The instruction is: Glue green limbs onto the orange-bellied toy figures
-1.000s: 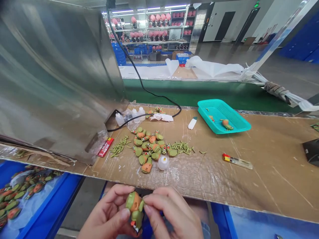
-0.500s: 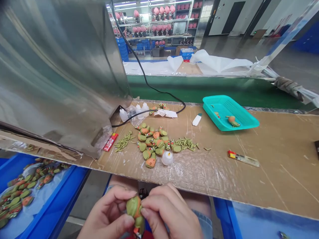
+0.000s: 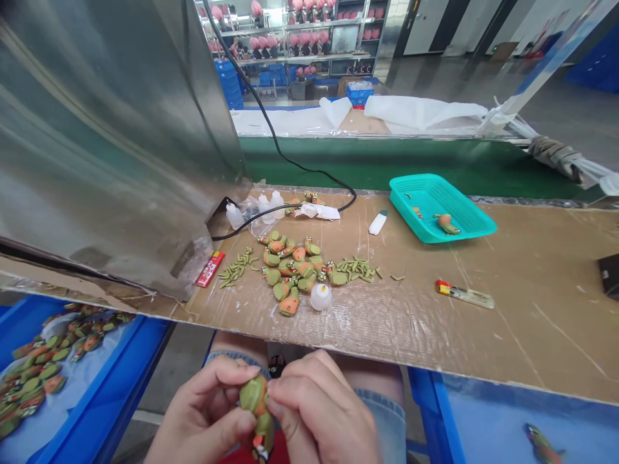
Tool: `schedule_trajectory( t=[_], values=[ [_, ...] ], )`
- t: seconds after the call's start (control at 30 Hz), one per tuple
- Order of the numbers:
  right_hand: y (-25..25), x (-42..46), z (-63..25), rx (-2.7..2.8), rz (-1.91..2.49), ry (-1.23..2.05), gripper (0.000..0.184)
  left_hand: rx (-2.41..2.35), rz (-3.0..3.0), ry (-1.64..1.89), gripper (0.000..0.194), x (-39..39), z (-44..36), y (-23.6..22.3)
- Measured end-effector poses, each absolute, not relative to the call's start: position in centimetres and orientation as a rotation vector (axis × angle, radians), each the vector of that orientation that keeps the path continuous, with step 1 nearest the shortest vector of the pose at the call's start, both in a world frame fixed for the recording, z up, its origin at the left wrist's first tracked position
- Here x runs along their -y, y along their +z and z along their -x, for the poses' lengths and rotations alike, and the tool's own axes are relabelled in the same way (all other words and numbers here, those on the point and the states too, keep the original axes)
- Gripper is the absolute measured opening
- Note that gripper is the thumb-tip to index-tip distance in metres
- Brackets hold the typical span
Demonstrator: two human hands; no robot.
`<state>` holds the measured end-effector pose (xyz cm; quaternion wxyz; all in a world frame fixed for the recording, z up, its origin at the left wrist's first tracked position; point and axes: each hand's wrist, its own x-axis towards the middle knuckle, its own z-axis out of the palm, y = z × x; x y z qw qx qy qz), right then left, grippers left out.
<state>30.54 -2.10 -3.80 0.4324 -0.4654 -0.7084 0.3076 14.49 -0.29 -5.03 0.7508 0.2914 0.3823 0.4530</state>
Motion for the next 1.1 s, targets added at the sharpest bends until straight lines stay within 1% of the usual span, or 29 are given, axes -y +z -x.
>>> schedule_trajectory(
  t=[0.1,0.17,0.23,0.27,0.33,0.37,0.4,0.47,0.5,0.53,0.57,0.6,0.67,0.73,0.8,0.83,0.9,1.03,1.1],
  values=[
    [-4.6,1.8,-30.8,1.756,1.224,0.800,0.012,-0.900,-0.702,0.937,0.025,-0.3,-14.4,-5.8],
    [-5.9,1.6,-30.8,1.685,1.328,0.816,0.012,-0.965,-0.763,0.826,0.028,-1.0,-14.5,-6.7],
    [-7.5,1.6,-30.7,1.616,1.404,0.793,0.009,-1.001,-0.818,0.716,0.026,-1.8,-15.0,-7.7],
    [-8.3,1.6,-30.6,1.618,1.408,0.766,0.016,-1.007,-0.846,0.683,0.023,-2.1,-15.3,-8.2],
    [-9.5,1.6,-30.6,1.691,1.381,0.716,0.045,-1.011,-0.922,0.644,0.019,-2.6,-16.1,-8.9],
    [-10.0,1.6,-30.8,1.728,1.374,0.704,0.051,-1.013,-0.976,0.618,0.018,-2.8,-16.4,-9.1],
    [-10.4,1.5,-31.2,1.740,1.392,0.704,0.048,-1.021,-1.042,0.596,0.017,-3.1,-16.7,-9.3],
    [-11.2,1.0,-33.1,1.680,1.515,0.698,0.034,-1.066,-1.228,0.578,0.021,-3.8,-17.0,-9.4],
    [-11.6,0.6,-34.6,1.632,1.623,0.638,0.030,-1.108,-1.347,0.590,0.025,-4.2,-17.1,-9.4],
    [-12.1,0.2,-36.4,1.576,1.740,0.558,0.032,-1.163,-1.472,0.614,0.027,-4.8,-17.1,-9.4],
    [-12.5,-0.2,-38.4,1.568,1.868,0.394,0.035,-1.226,-1.596,0.642,0.028,-5.4,-17.0,-9.4],
    [-12.8,-0.6,-40.5,1.535,2.025,0.152,0.039,-1.286,-1.708,0.663,0.028,-5.9,-17.0,-9.4],
    [-13.2,-1.3,-44.0,1.477,2.157,-0.039,0.046,-1.376,-1.880,0.672,0.028,-6.9,-16.9,-9.6],
    [-12.8,-1.6,-45.7,1.415,2.218,-0.222,0.047,-1.426,-1.987,0.658,0.026,-7.4,-17.1,-9.9],
    [-12.1,-1.7,-45.1,1.383,2.164,-0.366,0.045,-1.440,-2.046,0.655,0.024,-7.5,-17.2,-10.3],
    [-11.7,-1.7,-43.9,1.397,2.107,-0.389,0.042,-1.435,-2.060,0.662,0.024,-7.4,-17.3,-10.4],
    [-11.4,-1.9,-40.8,1.485,1.967,-0.290,0.035,-1.391,-2.059,0.691,0.023,-7.2,-17.3,-10.8],
    [-12.7,-3.6,-35.1,1.592,1.771,0.107,0.037,-1.289,-1.914,0.788,0.022,-6.7,-16.5,-11.3],
    [-13.6,-4.6,-33.8,1.559,1.742,0.229,0.033,-1.283,-1.760,0.836,0.025,-6.4,-15.8,-11.1]
  ],
)
